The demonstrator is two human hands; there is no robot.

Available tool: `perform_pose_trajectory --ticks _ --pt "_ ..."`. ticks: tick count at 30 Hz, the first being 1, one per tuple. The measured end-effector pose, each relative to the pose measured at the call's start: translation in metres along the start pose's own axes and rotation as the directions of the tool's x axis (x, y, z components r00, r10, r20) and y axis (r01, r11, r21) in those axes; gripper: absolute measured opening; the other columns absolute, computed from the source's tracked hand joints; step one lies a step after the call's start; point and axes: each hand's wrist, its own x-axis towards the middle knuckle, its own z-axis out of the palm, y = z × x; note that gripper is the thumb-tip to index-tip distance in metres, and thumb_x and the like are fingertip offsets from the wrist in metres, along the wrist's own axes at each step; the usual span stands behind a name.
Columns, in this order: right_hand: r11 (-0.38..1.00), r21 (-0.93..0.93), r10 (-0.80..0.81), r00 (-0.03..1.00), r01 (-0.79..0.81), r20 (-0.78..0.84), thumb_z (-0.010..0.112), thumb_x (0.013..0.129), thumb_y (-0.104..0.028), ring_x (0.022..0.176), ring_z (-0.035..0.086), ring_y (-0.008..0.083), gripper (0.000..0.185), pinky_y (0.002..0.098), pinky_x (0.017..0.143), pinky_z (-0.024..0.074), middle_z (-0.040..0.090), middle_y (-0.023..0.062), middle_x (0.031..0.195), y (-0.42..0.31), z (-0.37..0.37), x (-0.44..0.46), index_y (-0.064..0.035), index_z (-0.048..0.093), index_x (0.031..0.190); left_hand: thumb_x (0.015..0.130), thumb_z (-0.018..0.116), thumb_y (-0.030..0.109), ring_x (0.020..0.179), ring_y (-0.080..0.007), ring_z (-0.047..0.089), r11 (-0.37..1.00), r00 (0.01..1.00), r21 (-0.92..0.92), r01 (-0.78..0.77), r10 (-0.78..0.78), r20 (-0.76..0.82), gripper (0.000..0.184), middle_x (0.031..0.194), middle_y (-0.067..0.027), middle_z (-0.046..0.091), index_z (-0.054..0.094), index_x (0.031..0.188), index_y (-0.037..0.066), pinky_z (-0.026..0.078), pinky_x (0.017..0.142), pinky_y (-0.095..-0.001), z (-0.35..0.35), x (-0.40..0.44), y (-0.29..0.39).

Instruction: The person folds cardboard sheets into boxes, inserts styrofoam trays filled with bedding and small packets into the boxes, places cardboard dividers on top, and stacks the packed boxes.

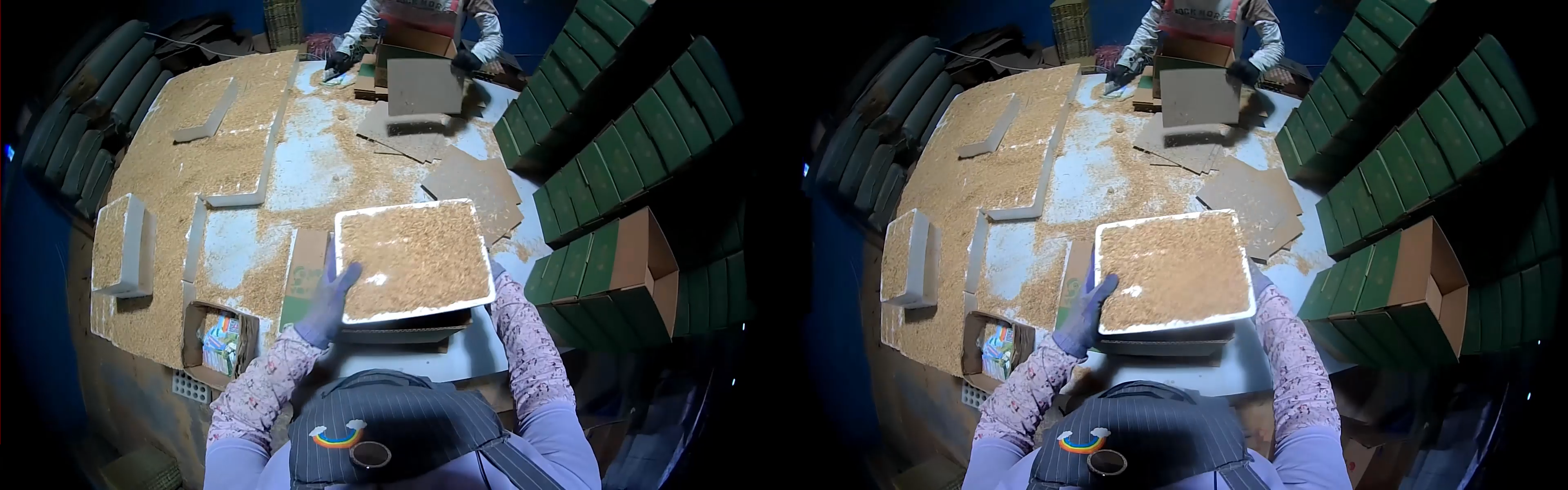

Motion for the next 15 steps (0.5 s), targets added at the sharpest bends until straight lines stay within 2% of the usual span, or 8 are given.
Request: perform_pose_trajectory --ticks 1,4,6,8,9,11,13,15 --pt "0.999 -0.048 0.013 1.0 -0.012 0.011 0.049 0.099 -0.019 0.096 0.059 0.015 0.03 0.0275 0.088 0.0481 0.068 0.0078 0.105 0.003 0.002 -0.002 0.0009 0.063 0.116 0.093 0.058 0.042 0.136 -0.026 0.036 0.991 0.998 -0.118 0.055 -0.052 0.031 0.09 0.15 -0.0198 0.031 0.004 0.153 0.002 0.029 0.113 -0.0376 -0.001 -0.013 0.007" --pt "0.984 -0.169 0.064 0.997 -0.056 0.042 0.049 0.098 -0.02 0.093 0.059 0.0144 0.03 0.0269 0.087 0.0483 0.068 0.0076 0.103 0.003 0.013 -0.006 0.0011 0.063 0.115 0.092 0.062 0.036 0.13 -0.023 0.044 1.0 1.0 -0.005 -0.019 0.019 0.024 0.084 0.146 -0.0157 0.039 0.012 0.154 0.008 0.035 0.108 -0.035 -0.027 -0.042 0.009" --pt "0.921 0.39 0.027 0.999 -0.007 -0.046 0.049 0.099 -0.023 0.095 0.06 0.0159 0.032 0.028 0.088 0.0481 0.069 0.0094 0.106 0.009 0.042 -0.019 0.0009 0.064 0.114 0.093 0.062 0.035 0.133 -0.022 0.039 0.998 0.999 0.042 0.047 -0.047 0.008 0.084 0.149 -0.0154 0.036 0.013 0.154 0.007 0.031 0.11 -0.0347 -0.036 -0.055 0.003" --pt "0.989 0.03 -0.144 0.988 0.145 -0.057 0.05 0.098 -0.026 0.099 0.062 0.0179 0.034 0.0289 0.091 0.0473 0.069 0.0093 0.109 -0.005 0.047 -0.027 -0.0003 0.064 0.116 0.092 0.062 0.036 0.134 -0.0219 0.037 0.979 0.999 0.198 0.038 -0.032 -0.035 0.085 0.15 -0.0154 0.034 0.012 0.154 0.006 0.03 0.111 -0.0345 -0.042 -0.055 -0.02" --pt "0.996 0.051 0.067 0.996 -0.07 0.051 0.051 0.098 -0.027 0.105 0.061 0.0188 0.035 0.0299 0.095 0.0451 0.068 0.0094 0.111 -0.027 0.039 -0.03 -0.0011 0.065 0.117 0.092 0.062 0.036 0.136 -0.0217 0.035 0.936 0.997 0.352 0.026 0.001 -0.077 0.086 0.152 -0.0153 0.032 0.012 0.154 0.005 0.029 0.112 -0.0344 -0.043 -0.052 -0.034" --pt "0.985 0.163 -0.093 0.972 0.058 0.216 0.055 0.096 -0.031 0.103 0.06 0.0185 0.038 0.0318 0.09 0.0476 0.066 0.0087 0.113 -0.026 0.005 -0.019 -0.0009 0.064 0.118 0.093 0.061 0.036 0.139 -0.0233 0.03 0.898 0.996 0.434 0.068 -0.037 -0.08 0.083 0.155 -0.0179 0.026 0.013 0.153 0.003 0.026 0.113 -0.0332 -0.033 -0.044 -0.044" --pt "0.997 0.074 0.032 0.992 -0.023 -0.122 0.068 0.086 -0.034 0.096 0.061 0.0198 0.047 0.0308 0.084 0.0494 0.064 0.0104 0.108 0.02 -0.018 0.021 -0.0017 0.061 0.119 0.094 0.059 0.03 0.141 -0.03 0.032 0.81 0.992 0.574 0.125 -0.084 -0.097 0.08 0.154 -0.0239 0.026 0.013 0.153 0.002 0.029 0.113 -0.0343 -0.029 -0.036 -0.049" --pt "0.988 -0.006 0.131 0.861 -0.154 -0.492 0.078 0.077 -0.039 0.095 0.061 0.0266 0.069 0.0355 0.083 0.05 0.063 0.0181 0.108 0.036 -0.039 0.047 0.0014 0.054 0.127 0.091 0.061 0.029 0.129 -0.0356 0.045 0.623 0.942 0.709 0.332 -0.26 -0.213 0.075 0.144 -0.0232 0.041 0.021 0.15 0.002 0.04 0.104 -0.0395 -0.009 -0.025 -0.019"
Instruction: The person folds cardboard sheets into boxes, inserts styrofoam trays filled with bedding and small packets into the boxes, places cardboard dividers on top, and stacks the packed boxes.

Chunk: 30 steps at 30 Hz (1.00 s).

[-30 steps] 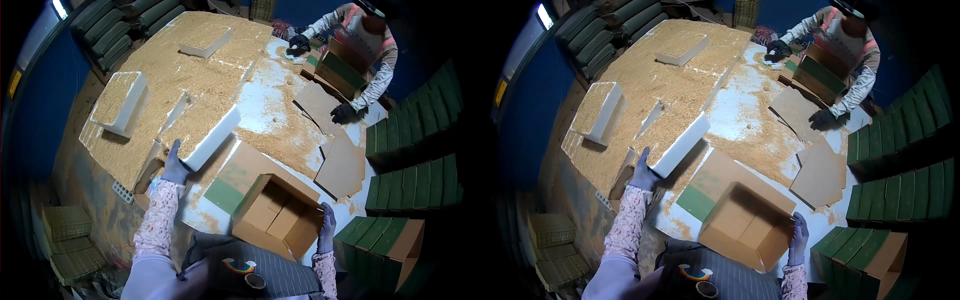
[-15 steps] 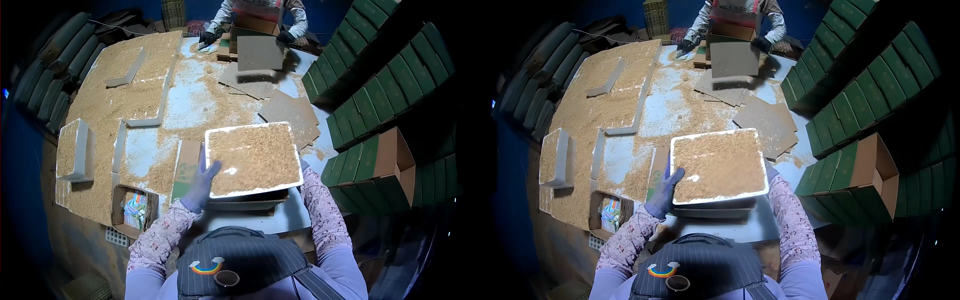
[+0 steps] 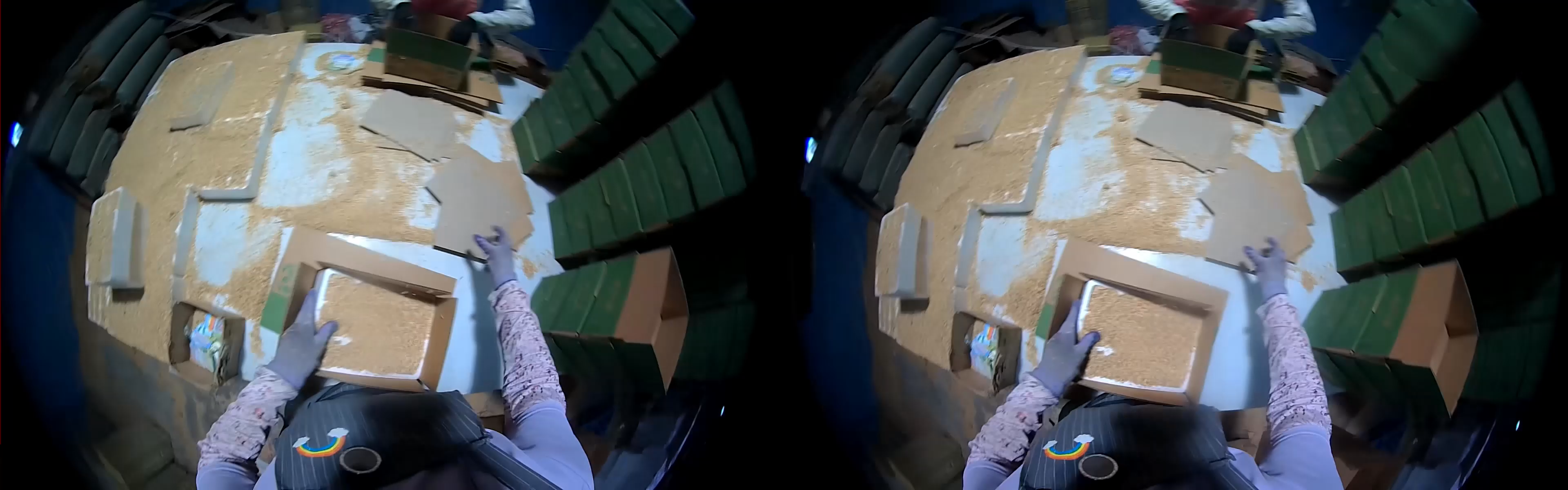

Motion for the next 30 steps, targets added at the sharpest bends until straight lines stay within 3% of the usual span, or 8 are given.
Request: perform_pose_trajectory --ticks 1,3,5,8,9,11,17,30 --pt "0.933 -0.346 -0.158 0.978 0.102 -0.138 0.079 0.074 -0.045 0.108 0.057 0.0361 0.084 0.043 0.095 0.0454 0.06 0.0257 0.117 0.054 0.009 0.035 0.0057 0.047 0.132 0.091 0.061 0.028 0.124 -0.0363 0.05 0.988 0.993 0.104 0.117 -0.118 0.006 0.072 0.139 -0.0221 0.048 0.026 0.148 0.002 0.043 0.1 -0.0408 -0.001 -0.005 0.016" --pt "0.905 -0.406 0.112 0.992 -0.128 -0.063 0.081 0.069 -0.048 0.139 0.027 0.0421 0.113 0.0449 0.115 0.0238 0.031 0.0316 0.147 0.091 0.021 0.059 0.0037 0.019 0.149 0.089 0.064 0.024 0.109 -0.0377 0.058 0.887 0.908 0.434 -0.16 0.305 -0.288 0.064 0.125 -0.0217 0.057 0.036 0.143 0.002 0.048 0.092 -0.0434 0.029 -0.002 -0.01" --pt "0.78 -0.618 0.086 0.995 -0.099 -0.051 0.083 0.066 -0.046 0.137 0.028 0.0433 0.121 0.0437 0.114 0.0255 0.032 0.0302 0.147 0.085 0.028 0.053 0.0009 0.012 0.152 0.089 0.063 0.021 0.107 -0.0333 0.06 0.755 0.701 0.486 -0.44 0.627 -0.34 0.048 0.119 -0.0188 0.061 0.051 0.131 0.001 0.05 0.088 -0.0422 0.017 -0.012 0.001" --pt "0.967 -0.253 -0.029 0.999 0.017 -0.042 0.082 0.073 -0.03 0.119 0.046 0.0334 0.104 0.0382 0.099 0.0402 0.044 0.0249 0.134 0.122 0.011 0.07 0.0008 0.02 0.15 0.089 0.064 0.02 0.103 -0.0306 0.062 0.842 0.693 0.436 -0.318 0.52 -0.499 0.032 0.116 -0.0165 0.061 0.062 0.115 0.003 0.052 0.084 -0.0413 -0.025 -0.043 -0.013" --pt "0.991 0.004 -0.137 0.989 0.137 -0.053 0.08 0.076 -0.025 0.103 0.058 0.0276 0.095 0.0348 0.085 0.0501 0.053 0.021 0.125 0.16 0.001 0.094 0.0008 0.024 0.149 0.089 0.063 0.02 0.097 -0.0301 0.063 0.684 0.544 0.69 -0.234 0.681 -0.49 0.023 0.108 -0.0147 0.064 0.066 0.105 0.004 0.052 0.081 -0.0404 -0.045 -0.045 -0.048" --pt "0.985 0.09 0.147 0.989 -0.145 -0.016 0.075 0.083 -0.017 0.066 0.055 0.0136 0.075 0.0249 0.054 0.0446 0.062 0.0096 0.099 0.109 -0.032 0.07 0.0015 0.034 0.144 0.085 0.061 0.014 0.095 -0.0281 0.06 0.997 0.61 -0.005 0.08 -0.053 -0.791 0.016 0.096 -0.0116 0.062 0.066 0.098 0.007 0.05 0.078 -0.04 -0.083 -0.049 -0.083" --pt "0.94 0.316 -0.065 0.978 0.127 -0.199 0.064 0.093 -0.014 0.057 0.044 0.0045 0.052 0.0197 0.048 0.0338 0.06 0.0004 0.086 0.021 -0.062 -0.024 -0.002 0.045 0.139 0.076 0.074 0.029 0.098 -0.0328 0.058 0.855 0.643 0.385 0.348 0.081 -0.761 0.025 0.095 -0.0142 0.061 0.07 0.091 0.01 0.045 0.087 -0.0424 -0.1 -0.013 -0.24" --pt "0.928 0.343 -0.083 0.977 0.147 -0.194 0.062 0.094 -0.011 0.054 0.037 -0.0002 0.047 0.0167 0.045 0.0241 0.056 -0.0051 0.078 -0.016 -0.087 -0.155 -0.0078 0.047 0.138 0.081 0.068 0.038 0.107 -0.0333 0.054 0.934 0.862 0.281 0.221 -0.052 -0.503 0.034 0.107 -0.0164 0.058 0.066 0.096 0.009 0.042 0.093 -0.0425 -0.121 -0.012 -0.254"
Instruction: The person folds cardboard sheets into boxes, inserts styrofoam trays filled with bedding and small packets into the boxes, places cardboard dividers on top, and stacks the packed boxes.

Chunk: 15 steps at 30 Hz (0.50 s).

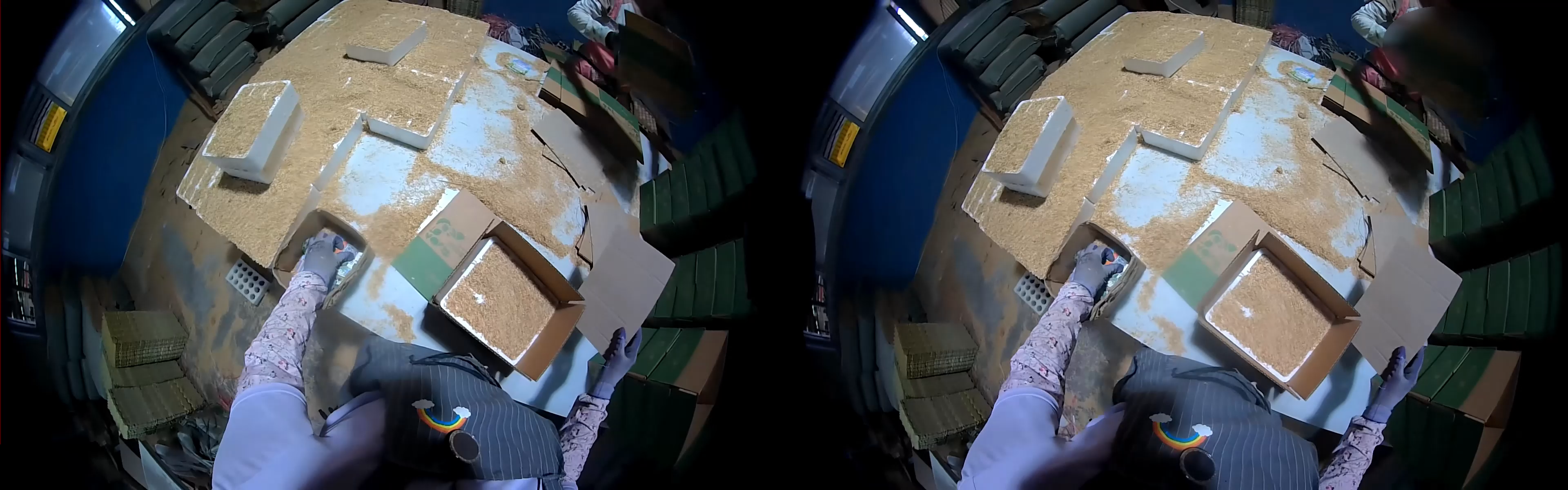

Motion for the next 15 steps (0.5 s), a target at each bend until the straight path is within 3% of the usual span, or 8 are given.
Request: perform_pose_trajectory --ticks 5,7,8,9,10,11,13,15 --pt "0.993 -0.04 -0.11 0.993 0.109 -0.038 0.06 0.094 -0.009 0.08 0.055 0.0067 0.046 0.0212 0.068 0.046 0.062 0.004 0.102 -0.005 -0.005 -0.012 -0.0033 0.047 0.138 0.077 0.072 0.028 0.09 -0.0313 0.062 0.988 0.972 -0.053 -0.143 0.13 -0.195 0.024 0.091 -0.0148 0.064 0.07 0.085 0.005 0.047 0.082 -0.0417 0.014 0.008 -0.017" --pt "0.997 0.013 -0.071 0.995 0.072 -0.069 0.06 0.094 -0.008 0.088 0.056 0.0097 0.044 0.0242 0.074 0.0471 0.061 0.0052 0.106 -0.001 -0.022 -0.015 -0.002 0.048 0.136 0.077 0.072 0.025 0.088 -0.0304 0.062 0.952 0.938 -0.296 -0.072 -0.036 -0.345 0.023 0.09 -0.0148 0.064 0.07 0.084 0.003 0.048 0.081 -0.0403 -0.019 -0.004 0.01" --pt "0.997 0.068 -0.026 0.995 0.033 -0.096 0.059 0.095 -0.008 0.096 0.057 0.0127 0.041 0.0271 0.081 0.0483 0.06 0.0063 0.111 0.0 -0.029 -0.018 -0.0006 0.049 0.134 0.08 0.069 0.018 0.088 -0.029 0.06 0.934 0.824 -0.101 -0.343 0.248 -0.509 0.015 0.09 -0.0132 0.064 0.07 0.082 0.004 0.048 0.08 -0.0389 -0.033 -0.009 0.022" --pt "0.997 0.064 -0.024 0.992 0.033 -0.126 0.059 0.095 -0.008 0.096 0.057 0.0127 0.041 0.0271 0.081 0.0483 0.06 0.0063 0.111 -0.01 -0.021 -0.027 -0.0006 0.049 0.134 0.081 0.068 0.016 0.09 -0.0275 0.058 0.949 0.783 -0.08 -0.306 0.204 -0.587 0.01 0.088 -0.0096 0.063 0.069 0.08 0.006 0.046 0.081 -0.0378 -0.05 -0.017 0.055" --pt "0.953 -0.132 -0.291 0.946 0.272 -0.145 0.058 0.094 -0.005 0.096 0.058 0.0153 0.037 0.0283 0.08 0.0488 0.061 0.0074 0.11 -0.031 0.0 -0.04 -0.0007 0.052 0.13 0.078 0.07 0.018 0.094 -0.0265 0.057 0.918 0.73 0.023 -0.395 0.33 -0.599 0.008 0.089 -0.0066 0.062 0.071 0.083 0.011 0.044 0.085 -0.0392 -0.063 -0.031 0.093" --pt "0.812 -0.338 -0.534 0.839 0.476 -0.101 0.058 0.093 -0.002 0.095 0.059 0.018 0.033 0.0296 0.079 0.0494 0.061 0.0084 0.11 -0.053 0.018 -0.052 -0.0008 0.054 0.126 0.075 0.072 0.02 0.098 -0.0254 0.055 0.87 0.666 0.115 -0.48 0.446 -0.597 0.01 0.091 -0.0037 0.061 0.072 0.085 0.017 0.042 0.09 -0.0406 -0.066 -0.045 0.131" --pt "0.663 -0.321 -0.661 0.73 0.676 0.174 0.059 0.088 0.001 0.096 0.059 0.0244 0.032 0.033 0.081 0.0488 0.06 0.0124 0.108 -0.076 0.056 -0.072 -0.0017 0.058 0.119 0.078 0.072 0.019 0.096 -0.0255 0.056 0.611 0.473 0.201 -0.766 0.747 -0.468 0.012 0.087 -0.0061 0.059 0.068 0.086 0.011 0.042 0.086 -0.0403 -0.05 -0.062 0.201" --pt "0.274 -0.441 -0.721 0.486 0.855 0.494 0.066 0.072 -0.005 0.089 0.056 0.0275 0.044 0.037 0.079 0.0461 0.057 0.0104 0.096 -0.095 0.09 -0.088 -0.0104 0.063 0.116 0.077 0.074 0.016 0.098 -0.0256 0.055 0.661 0.638 -0.027 -0.75 0.711 -0.296 0.019 0.09 -0.0069 0.059 0.067 0.094 0.012 0.041 0.087 -0.0415 -0.01 -0.072 0.239"
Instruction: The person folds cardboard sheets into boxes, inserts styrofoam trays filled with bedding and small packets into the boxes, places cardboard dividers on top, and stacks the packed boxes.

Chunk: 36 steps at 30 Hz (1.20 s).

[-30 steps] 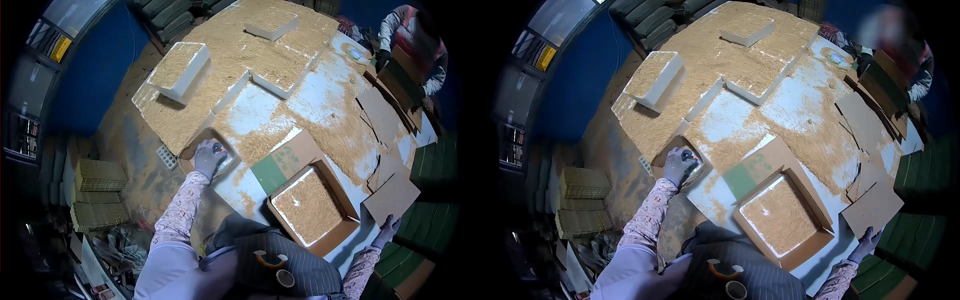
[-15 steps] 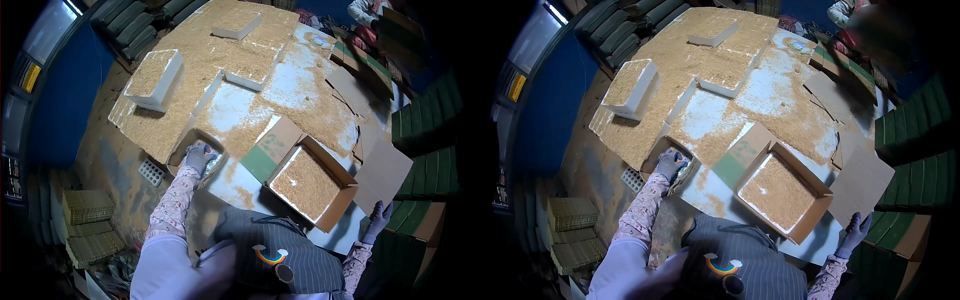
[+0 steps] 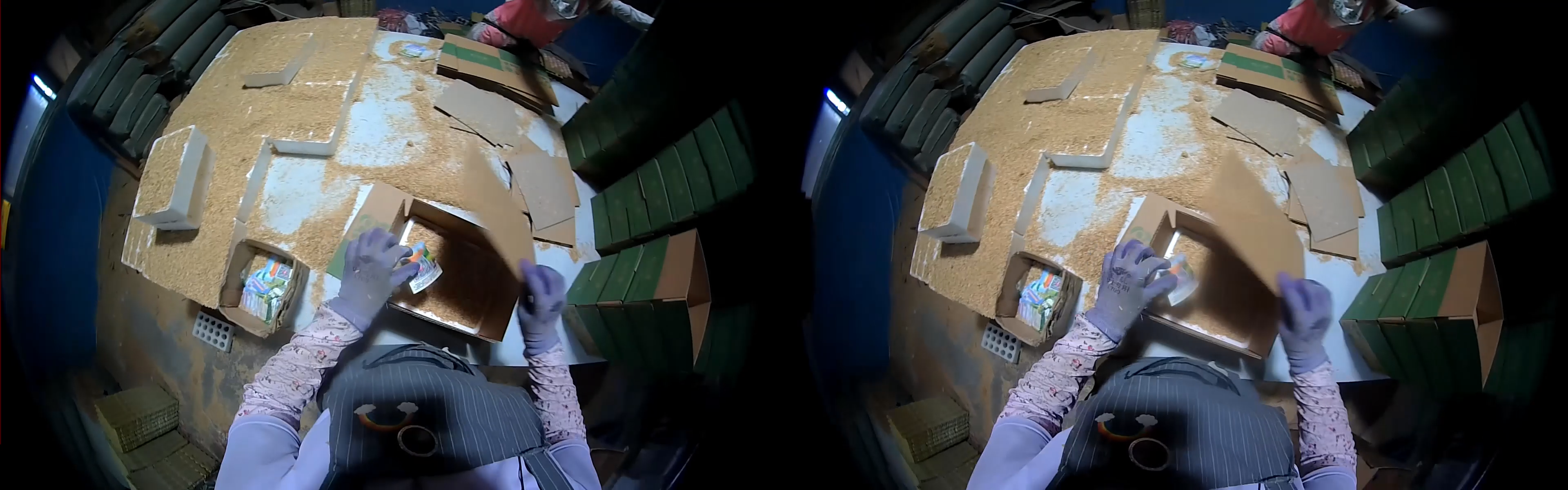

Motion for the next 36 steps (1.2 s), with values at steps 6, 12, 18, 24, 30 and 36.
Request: perform_pose_trajectory --ticks 6,12,18,24,30,36 --pt "0.935 0.35 -0.307 0.613 0.053 0.728 0.059 0.084 -0.018 0.091 0.06 0.0222 0.021 0.0371 0.073 0.0472 0.057 0.0045 0.088 -0.032 0.028 -0.032 -0.0151 0.055 0.105 0.08 0.07 0.019 0.1 -0.029 0.055 0.958 0.939 -0.142 0.249 -0.275 -0.208 0.014 0.093 -0.0085 0.06 0.066 0.093 0.013 0.044 0.09 -0.0404 -0.028 0.023 -0.006" --pt "0.965 0.259 -0.248 0.46 0.04 0.853 0.058 0.089 -0.025 0.092 0.062 0.0269 0.021 0.0401 0.081 0.0492 0.063 0.0103 0.095 -0.026 0.058 -0.02 -0.0152 0.061 0.107 0.09 0.056 0.019 0.108 -0.0344 0.056 0.942 0.71 0.325 -0.081 -0.174 0.683 0.023 0.116 -0.0153 0.055 0.059 0.11 0.008 0.047 0.091 -0.0471 0.085 0.018 0.008" --pt "0.479 0.327 0.597 0.575 -0.815 0.559 0.057 0.094 -0.015 0.105 0.062 0.0202 0.038 0.0357 0.086 0.0514 0.063 0.0097 0.115 0.012 0.002 -0.038 -0.0095 0.052 0.131 0.087 0.057 0.007 0.1 -0.0279 0.062 0.959 0.919 -0.271 0.086 0.028 0.392 0.03 0.106 -0.0127 0.063 0.061 0.116 0.009 0.05 0.085 -0.0366 0.003 0.037 -0.007" --pt "0.596 0.418 0.171 0.617 -0.686 0.769 0.074 0.083 -0.015 0.115 0.054 0.0247 0.078 0.0331 0.101 0.0425 0.053 0.0173 0.132 0.033 0.059 -0.108 -0.0053 0.032 0.148 0.093 0.055 0.04 0.138 -0.0306 0.034 0.549 0.603 -0.426 0.719 -0.187 0.775 0.071 0.148 -0.0242 0.033 0.032 0.144 -0.005 0.028 0.113 -0.0362 0.091 -0.023 -0.134" --pt "0.02 0.405 0.549 0.349 -0.914 0.759 0.073 0.086 -0.031 0.12 0.051 0.0218 0.088 0.0322 0.1 0.0429 0.049 0.0167 0.137 0.003 0.096 -0.073 -0.0011 0.022 0.151 0.085 0.06 0.061 0.124 -0.0406 0.05 0.778 0.637 -0.138 0.613 -0.384 0.668 0.091 0.129 -0.0341 0.051 0.041 0.133 -0.014 0.037 0.104 -0.0428 0.096 -0.026 -0.092" --pt "-0.119 0.664 0.738 0.381 -0.738 0.556 0.064 0.092 -0.032 0.127 0.046 0.0244 0.072 0.0329 0.107 0.0349 0.046 0.0169 0.141 -0.026 0.047 -0.12 0.0012 0.03 0.147 0.086 0.058 0.06 0.116 -0.0425 0.056 0.884 0.63 -0.12 0.451 -0.22 0.745 0.082 0.121 -0.0328 0.058 0.048 0.131 -0.009 0.042 0.099 -0.0447 0.084 -0.005 -0.051"
